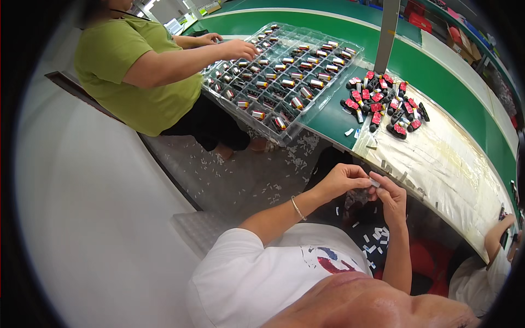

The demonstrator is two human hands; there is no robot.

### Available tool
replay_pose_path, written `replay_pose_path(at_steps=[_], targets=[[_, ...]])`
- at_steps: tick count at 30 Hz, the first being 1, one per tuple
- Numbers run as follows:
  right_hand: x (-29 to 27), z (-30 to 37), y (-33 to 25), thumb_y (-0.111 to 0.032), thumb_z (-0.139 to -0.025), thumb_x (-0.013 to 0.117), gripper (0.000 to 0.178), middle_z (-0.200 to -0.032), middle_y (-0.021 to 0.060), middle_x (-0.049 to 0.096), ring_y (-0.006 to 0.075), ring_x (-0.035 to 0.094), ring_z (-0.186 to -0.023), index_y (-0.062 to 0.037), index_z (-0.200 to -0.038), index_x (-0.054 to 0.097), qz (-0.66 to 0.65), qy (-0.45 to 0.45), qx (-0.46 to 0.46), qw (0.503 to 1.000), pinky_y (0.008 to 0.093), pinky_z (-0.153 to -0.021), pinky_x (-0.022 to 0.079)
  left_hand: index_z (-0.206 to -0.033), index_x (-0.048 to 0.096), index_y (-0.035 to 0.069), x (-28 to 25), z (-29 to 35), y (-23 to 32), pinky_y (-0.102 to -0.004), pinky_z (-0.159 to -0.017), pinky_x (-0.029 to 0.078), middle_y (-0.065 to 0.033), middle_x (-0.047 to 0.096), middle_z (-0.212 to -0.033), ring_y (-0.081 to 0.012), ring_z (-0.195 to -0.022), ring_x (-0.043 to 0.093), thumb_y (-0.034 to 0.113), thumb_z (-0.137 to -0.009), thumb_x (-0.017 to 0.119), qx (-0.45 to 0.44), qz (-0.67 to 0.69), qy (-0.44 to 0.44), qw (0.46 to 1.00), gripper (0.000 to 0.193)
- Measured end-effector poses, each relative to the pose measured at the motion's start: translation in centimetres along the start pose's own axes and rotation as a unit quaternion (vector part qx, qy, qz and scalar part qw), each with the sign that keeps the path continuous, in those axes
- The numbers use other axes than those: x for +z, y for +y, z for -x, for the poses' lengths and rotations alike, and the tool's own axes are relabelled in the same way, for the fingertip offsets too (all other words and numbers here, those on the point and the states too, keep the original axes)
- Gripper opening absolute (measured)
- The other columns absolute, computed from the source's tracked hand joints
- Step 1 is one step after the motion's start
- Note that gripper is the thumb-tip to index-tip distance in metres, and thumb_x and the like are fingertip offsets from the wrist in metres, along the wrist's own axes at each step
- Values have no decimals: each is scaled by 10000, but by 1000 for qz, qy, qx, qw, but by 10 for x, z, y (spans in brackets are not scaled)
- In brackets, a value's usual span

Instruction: Assembling small plastic key fob housings by attaching red internal components and organizing them in a storage tray.

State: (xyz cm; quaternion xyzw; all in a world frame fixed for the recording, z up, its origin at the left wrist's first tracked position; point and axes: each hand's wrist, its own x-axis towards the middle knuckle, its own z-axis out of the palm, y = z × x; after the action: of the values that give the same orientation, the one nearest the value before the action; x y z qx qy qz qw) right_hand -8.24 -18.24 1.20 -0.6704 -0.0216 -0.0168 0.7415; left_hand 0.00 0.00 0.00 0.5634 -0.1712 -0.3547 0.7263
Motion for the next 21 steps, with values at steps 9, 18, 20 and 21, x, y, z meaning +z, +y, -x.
replay_pose_path(at_steps=[9, 18, 20, 21], targets=[[6, -11, 8, 8, -869, 482, 355, -796, 48, 628, 75, 534, -641, 25, -1185, 645, -154, 59, 71, 984, 214, -625, 503, -850, 685, 7, 0, -2, 19, -195, -639, 431, 28, 635, -758, -18, -696, 512, 151, -858, 712, 78, -107, 36, 991, 146], [10, -20, -17, 46, -828, 629, 287, -840, 57, 655, 105, 613, -718, -60, -1085, 699, 332, 63, -208, 918, 237, -631, 485, -857, 719, 68, -11, -9, 19, -176, -548, 415, 36, 664, -760, -20, -662, 564, 232, -853, 720, -41, -76, 42, 995, 164], [9, -18, -20, 42, -817, 655, 249, -847, 61, 656, 112, 621, -728, -61, -1038, 703, 358, 64, -252, 897, 243, -634, 486, -848, 722, 68, -18, -9, 16, -180, -537, 416, 22, 671, -750, -27, -648, 571, 234, -852, 716, -64, -54, 20, 996, 166], [7, -16, -21, 28, -829, 657, 177, -856, 60, 658, 108, 626, -746, -42, -989, 690, 383, 39, -258, 886, 239, -644, 487, -839, 725, 67, -20, -9, 14, -185, -526, 417, 8, 678, -739, -33, -633, 578, 236, -852, 711, -86, -33, -4, 996, 169]])
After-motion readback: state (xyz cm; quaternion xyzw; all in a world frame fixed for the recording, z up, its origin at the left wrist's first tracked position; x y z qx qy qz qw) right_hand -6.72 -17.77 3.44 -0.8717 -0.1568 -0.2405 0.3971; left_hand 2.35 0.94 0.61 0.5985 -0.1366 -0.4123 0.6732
